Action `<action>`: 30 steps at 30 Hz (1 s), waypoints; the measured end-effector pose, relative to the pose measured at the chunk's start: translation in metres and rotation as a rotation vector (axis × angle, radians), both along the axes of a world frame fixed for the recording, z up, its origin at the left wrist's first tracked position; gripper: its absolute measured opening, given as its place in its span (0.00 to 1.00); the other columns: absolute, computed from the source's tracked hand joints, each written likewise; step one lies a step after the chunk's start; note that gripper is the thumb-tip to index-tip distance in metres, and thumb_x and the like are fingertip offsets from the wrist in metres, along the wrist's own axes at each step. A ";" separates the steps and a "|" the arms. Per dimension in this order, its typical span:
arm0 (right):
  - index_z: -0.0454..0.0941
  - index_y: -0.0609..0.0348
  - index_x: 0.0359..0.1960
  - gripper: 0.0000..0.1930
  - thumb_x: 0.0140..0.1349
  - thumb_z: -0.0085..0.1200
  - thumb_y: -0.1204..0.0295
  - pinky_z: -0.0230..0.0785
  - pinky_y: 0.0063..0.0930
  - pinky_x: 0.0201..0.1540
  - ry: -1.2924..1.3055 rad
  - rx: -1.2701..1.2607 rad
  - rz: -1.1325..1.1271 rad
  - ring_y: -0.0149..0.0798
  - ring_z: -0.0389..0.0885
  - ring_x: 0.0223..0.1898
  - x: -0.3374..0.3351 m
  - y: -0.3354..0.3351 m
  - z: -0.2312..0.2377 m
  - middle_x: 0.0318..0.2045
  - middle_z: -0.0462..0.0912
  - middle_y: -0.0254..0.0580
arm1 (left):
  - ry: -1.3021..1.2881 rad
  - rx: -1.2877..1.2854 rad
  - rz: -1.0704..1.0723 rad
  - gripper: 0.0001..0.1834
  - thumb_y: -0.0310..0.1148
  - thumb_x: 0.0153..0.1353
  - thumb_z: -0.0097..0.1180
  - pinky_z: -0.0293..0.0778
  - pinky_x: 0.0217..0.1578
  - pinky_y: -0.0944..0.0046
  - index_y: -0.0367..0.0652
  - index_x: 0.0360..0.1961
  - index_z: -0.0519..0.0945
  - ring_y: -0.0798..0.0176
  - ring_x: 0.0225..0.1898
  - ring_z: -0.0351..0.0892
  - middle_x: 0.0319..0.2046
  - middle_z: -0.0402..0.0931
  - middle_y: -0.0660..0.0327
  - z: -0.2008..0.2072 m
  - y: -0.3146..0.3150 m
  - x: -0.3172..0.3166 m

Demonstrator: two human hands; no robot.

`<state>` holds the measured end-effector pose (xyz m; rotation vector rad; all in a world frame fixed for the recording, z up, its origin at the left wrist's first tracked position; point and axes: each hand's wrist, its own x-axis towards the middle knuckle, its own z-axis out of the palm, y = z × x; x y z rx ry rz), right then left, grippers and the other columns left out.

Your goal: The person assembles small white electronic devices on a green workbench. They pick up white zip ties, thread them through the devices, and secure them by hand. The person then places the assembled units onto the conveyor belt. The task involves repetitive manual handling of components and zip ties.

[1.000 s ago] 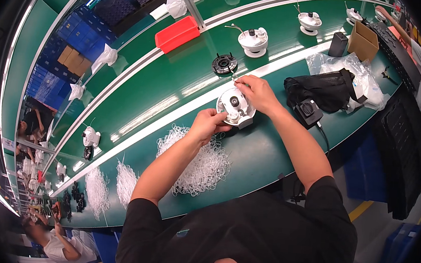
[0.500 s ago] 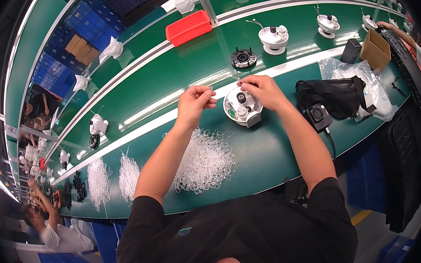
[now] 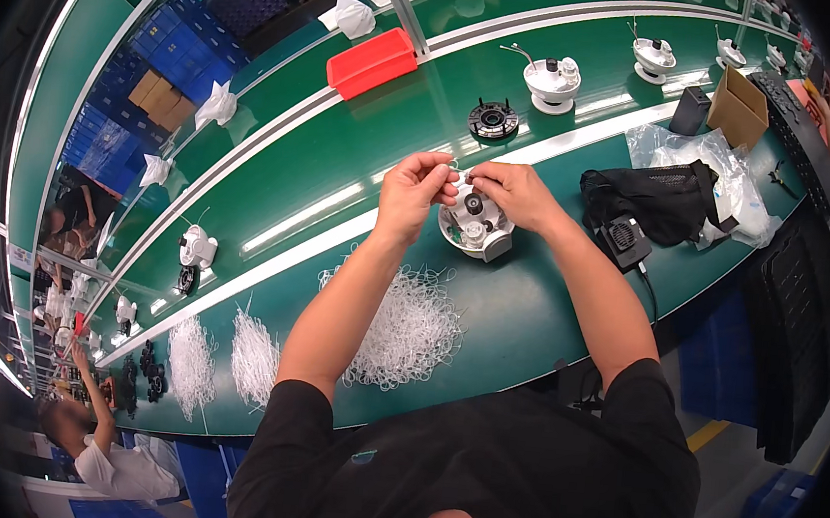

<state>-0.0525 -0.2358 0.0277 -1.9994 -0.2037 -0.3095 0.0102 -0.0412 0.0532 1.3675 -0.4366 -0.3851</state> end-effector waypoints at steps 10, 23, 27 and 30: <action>0.82 0.62 0.43 0.10 0.67 0.52 0.70 0.75 0.31 0.40 -0.019 0.030 -0.001 0.38 0.86 0.36 -0.003 0.002 0.001 0.32 0.86 0.45 | -0.077 0.226 -0.052 0.09 0.29 0.68 0.58 0.72 0.27 0.75 0.36 0.45 0.82 0.75 0.27 0.76 0.30 0.82 0.64 -0.010 -0.006 0.005; 0.81 0.62 0.44 0.09 0.66 0.56 0.71 0.76 0.30 0.40 -0.097 0.134 0.047 0.34 0.83 0.35 0.002 0.008 -0.008 0.36 0.85 0.41 | -0.478 0.484 0.046 0.04 0.26 0.63 0.61 0.73 0.30 0.69 0.35 0.36 0.82 0.70 0.28 0.79 0.28 0.83 0.62 -0.025 -0.003 0.006; 0.82 0.62 0.41 0.09 0.67 0.55 0.69 0.73 0.28 0.40 -0.265 0.157 -0.102 0.30 0.81 0.37 0.010 0.014 -0.020 0.34 0.84 0.36 | -0.878 0.650 0.134 0.04 0.25 0.58 0.62 0.75 0.36 0.60 0.38 0.35 0.83 0.56 0.34 0.82 0.32 0.81 0.57 -0.020 -0.001 0.001; 0.81 0.61 0.41 0.10 0.69 0.52 0.67 0.71 0.25 0.41 -0.011 0.526 -0.092 0.28 0.78 0.37 0.018 0.015 -0.025 0.30 0.81 0.33 | -0.969 0.753 0.145 0.05 0.24 0.56 0.61 0.76 0.39 0.55 0.41 0.34 0.84 0.49 0.37 0.81 0.34 0.79 0.54 -0.021 0.001 0.002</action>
